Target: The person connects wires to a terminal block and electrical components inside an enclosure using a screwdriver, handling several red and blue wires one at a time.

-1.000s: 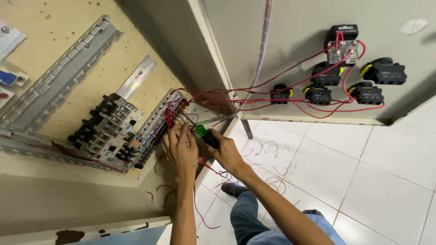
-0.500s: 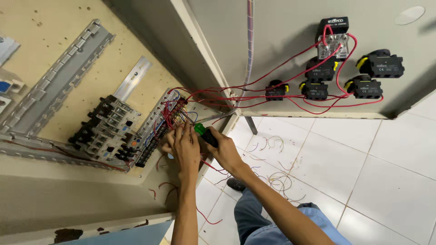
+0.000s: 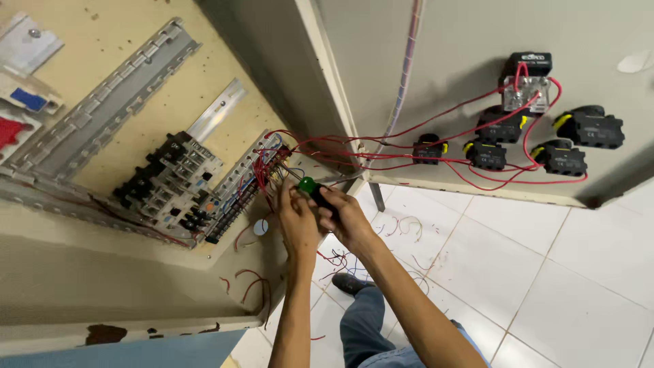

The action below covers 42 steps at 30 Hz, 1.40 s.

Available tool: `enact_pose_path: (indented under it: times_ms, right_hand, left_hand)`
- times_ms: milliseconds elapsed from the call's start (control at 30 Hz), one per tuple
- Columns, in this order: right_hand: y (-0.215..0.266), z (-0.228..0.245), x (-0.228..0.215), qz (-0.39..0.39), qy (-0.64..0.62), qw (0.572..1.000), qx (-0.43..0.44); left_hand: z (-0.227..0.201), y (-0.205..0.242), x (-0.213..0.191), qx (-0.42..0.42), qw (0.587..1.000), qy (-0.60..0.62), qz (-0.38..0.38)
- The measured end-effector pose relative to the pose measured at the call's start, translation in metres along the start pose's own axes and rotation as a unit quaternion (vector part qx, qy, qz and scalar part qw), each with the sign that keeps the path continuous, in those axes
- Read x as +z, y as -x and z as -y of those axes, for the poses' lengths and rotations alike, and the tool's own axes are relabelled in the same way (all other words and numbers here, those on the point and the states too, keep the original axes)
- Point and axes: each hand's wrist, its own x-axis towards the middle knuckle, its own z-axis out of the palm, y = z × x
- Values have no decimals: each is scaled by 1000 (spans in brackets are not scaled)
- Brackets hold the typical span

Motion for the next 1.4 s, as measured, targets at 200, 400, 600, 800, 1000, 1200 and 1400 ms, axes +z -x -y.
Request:
enact_pose_path:
  times_ms: [200, 400, 600, 800, 1000, 1200, 1400]
  right_hand:
    - [33, 28, 12, 112, 748, 607, -245]
    - [-5, 24, -13, 58, 690, 691, -206]
    - [-7, 13, -5, -13, 304, 952, -38]
    - [0, 13, -13, -26, 546, 769, -332]
    - [-21, 29, -22, -28, 621, 781, -62]
    - [1, 43, -2, -19, 593, 742, -312]
    - [-2, 41, 3, -9, 678, 723, -135]
  left_hand:
    - [-10, -23, -17, -113, 991, 46, 49]
    - [41, -37, 15, -169, 974, 152, 3]
    - [42, -34, 30, -220, 960, 169, 29]
    - [75, -45, 21, -210, 975, -5, 78]
    - [7, -44, -39, -146, 976, -148, 63]
    - [41, -45, -34, -13, 970, -242, -21]
    - [67, -58, -25, -18, 968, -246, 49]
